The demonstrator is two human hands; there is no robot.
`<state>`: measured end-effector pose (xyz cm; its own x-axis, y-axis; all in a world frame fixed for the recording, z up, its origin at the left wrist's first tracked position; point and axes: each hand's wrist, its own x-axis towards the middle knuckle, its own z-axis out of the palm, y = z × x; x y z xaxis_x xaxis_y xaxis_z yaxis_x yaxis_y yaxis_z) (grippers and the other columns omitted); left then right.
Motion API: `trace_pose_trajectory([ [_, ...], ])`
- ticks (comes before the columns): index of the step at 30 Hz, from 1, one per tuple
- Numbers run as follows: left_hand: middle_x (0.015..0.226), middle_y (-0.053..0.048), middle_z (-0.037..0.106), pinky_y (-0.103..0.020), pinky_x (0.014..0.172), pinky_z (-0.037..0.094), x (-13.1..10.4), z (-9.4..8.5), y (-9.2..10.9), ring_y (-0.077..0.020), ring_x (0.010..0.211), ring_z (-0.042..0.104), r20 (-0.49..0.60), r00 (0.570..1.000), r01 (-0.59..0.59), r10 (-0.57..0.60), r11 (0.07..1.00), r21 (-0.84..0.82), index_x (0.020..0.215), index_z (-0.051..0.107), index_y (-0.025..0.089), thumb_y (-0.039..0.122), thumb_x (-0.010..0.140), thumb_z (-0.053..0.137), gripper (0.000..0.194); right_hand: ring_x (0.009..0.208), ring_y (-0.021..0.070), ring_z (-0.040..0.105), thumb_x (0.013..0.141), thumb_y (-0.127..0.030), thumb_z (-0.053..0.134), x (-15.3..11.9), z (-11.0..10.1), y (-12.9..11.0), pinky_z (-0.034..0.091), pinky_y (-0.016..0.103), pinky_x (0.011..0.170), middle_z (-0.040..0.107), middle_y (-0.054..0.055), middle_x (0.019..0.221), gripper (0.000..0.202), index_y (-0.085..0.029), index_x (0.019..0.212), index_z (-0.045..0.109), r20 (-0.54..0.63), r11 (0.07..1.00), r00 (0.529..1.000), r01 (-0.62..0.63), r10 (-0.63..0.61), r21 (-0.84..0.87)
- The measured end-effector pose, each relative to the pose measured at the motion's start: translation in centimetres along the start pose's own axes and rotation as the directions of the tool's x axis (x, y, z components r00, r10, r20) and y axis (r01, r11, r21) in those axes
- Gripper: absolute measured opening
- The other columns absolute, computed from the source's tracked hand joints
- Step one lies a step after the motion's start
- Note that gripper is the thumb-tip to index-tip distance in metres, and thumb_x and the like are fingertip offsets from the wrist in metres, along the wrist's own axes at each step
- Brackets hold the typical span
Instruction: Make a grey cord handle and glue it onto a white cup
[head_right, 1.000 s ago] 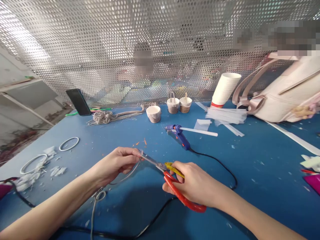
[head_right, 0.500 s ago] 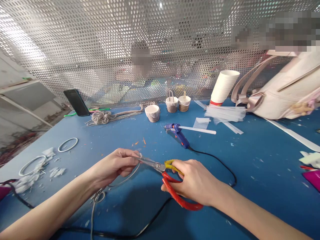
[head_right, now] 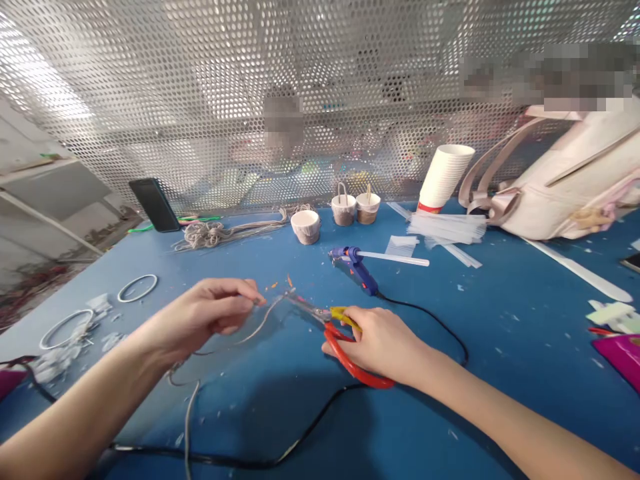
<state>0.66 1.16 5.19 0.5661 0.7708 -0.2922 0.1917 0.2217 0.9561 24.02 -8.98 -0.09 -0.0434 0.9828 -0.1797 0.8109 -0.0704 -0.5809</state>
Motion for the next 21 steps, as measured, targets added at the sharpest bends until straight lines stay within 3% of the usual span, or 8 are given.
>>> trace_pose_trajectory([
  [2, 0.047, 0.003, 0.043, -0.02, 0.04, 0.02, -0.7, -1.0, 1.2, -0.0044, 0.041, 0.032, -0.082, 0.993, -0.086, 0.084, 0.996, -0.02, 0.067, 0.073, 0.016, 0.023, 0.062, 0.072, 0.009, 0.071, 0.023, 0.063, 0.077, -0.05, 0.055, 0.0, -0.1, -0.4, 0.045, 0.031, 0.061, 0.069, 0.006, 0.079, 0.037, -0.02, 0.095, 0.065, 0.004, 0.977, 0.997, 0.08, -0.081, -0.196],
  [4, 0.045, 0.003, 0.042, -0.019, 0.039, 0.02, -1.3, -1.7, 2.3, -0.0042, 0.04, 0.031, -0.179, 0.971, -0.17, 0.158, 0.984, -0.05, 0.065, 0.073, 0.017, 0.02, 0.06, 0.072, 0.006, 0.083, 0.0278, 0.065, 0.078, -0.042, 0.054, -0.2, -0.5, -0.8, 0.048, 0.035, 0.069, 0.07, 0.009, 0.09, 0.031, -0.019, 0.092, 0.067, 0.028, 0.927, 0.991, 0.13, -0.128, -0.351],
  [9, 0.047, 0.0, 0.045, -0.018, 0.037, 0.023, -2.4, -2.6, 4.4, -0.0053, 0.041, 0.031, -0.364, 0.878, -0.359, 0.311, 0.931, -0.068, 0.057, 0.07, 0.016, 0.007, 0.058, 0.063, 0.011, 0.084, 0.0326, 0.067, 0.078, -0.039, 0.054, -1.8, -2.3, -0.8, 0.052, 0.042, 0.068, 0.071, 0.013, 0.093, 0.028, -0.017, 0.089, 0.069, 0.035, 0.827, 0.995, 0.101, -0.098, -0.553],
  [13, 0.041, 0.005, 0.028, -0.017, 0.036, 0.022, -2.6, -3.7, 6.1, -0.0054, 0.04, 0.026, -0.499, 0.785, -0.498, 0.367, 0.852, -0.157, 0.062, 0.065, 0.012, -0.001, 0.062, 0.051, 0.02, 0.088, 0.0345, 0.067, 0.076, -0.037, 0.055, -4.1, -3.3, 0.3, 0.054, 0.044, 0.068, 0.071, 0.014, 0.102, 0.031, -0.018, 0.097, 0.068, -0.009, 0.781, 0.998, 0.046, -0.066, -0.623],
  [16, 0.048, 0.004, 0.036, -0.017, 0.037, 0.02, -2.2, -4.9, 7.2, -0.0037, 0.04, 0.024, -0.61, 0.685, -0.63, 0.4, 0.746, -0.218, 0.063, 0.058, 0.014, -0.002, 0.067, 0.049, 0.019, 0.086, 0.0339, 0.068, 0.073, -0.037, 0.056, -5.7, -3.3, 2.0, 0.054, 0.043, 0.069, 0.07, 0.012, 0.106, 0.031, -0.021, 0.097, 0.068, -0.076, 0.785, 0.996, -0.018, -0.037, -0.619],
  [19, 0.051, 0.005, 0.037, -0.019, 0.037, 0.018, -1.4, -6.1, 8.2, -0.0036, 0.04, 0.024, -0.731, 0.572, -0.721, 0.371, 0.653, -0.233, 0.065, 0.053, 0.015, 0.0, 0.072, 0.048, 0.017, 0.079, 0.0302, 0.069, 0.073, -0.036, 0.056, -6.6, -3.0, 3.7, 0.054, 0.04, 0.068, 0.07, 0.009, 0.105, 0.032, -0.027, 0.102, 0.066, -0.141, 0.831, 0.986, -0.148, 0.085, -0.536],
  [21, 0.051, 0.006, 0.036, -0.019, 0.039, 0.019, -0.9, -6.6, 8.6, -0.0033, 0.04, 0.024, -0.755, 0.568, -0.721, 0.328, 0.64, -0.265, 0.068, 0.051, 0.015, 0.0, 0.075, 0.046, 0.017, 0.076, 0.0288, 0.069, 0.072, -0.035, 0.056, -6.8, -2.8, 4.3, 0.053, 0.038, 0.067, 0.071, 0.008, 0.096, 0.031, -0.028, 0.101, 0.066, -0.148, 0.858, 0.977, -0.207, 0.154, -0.471],
])
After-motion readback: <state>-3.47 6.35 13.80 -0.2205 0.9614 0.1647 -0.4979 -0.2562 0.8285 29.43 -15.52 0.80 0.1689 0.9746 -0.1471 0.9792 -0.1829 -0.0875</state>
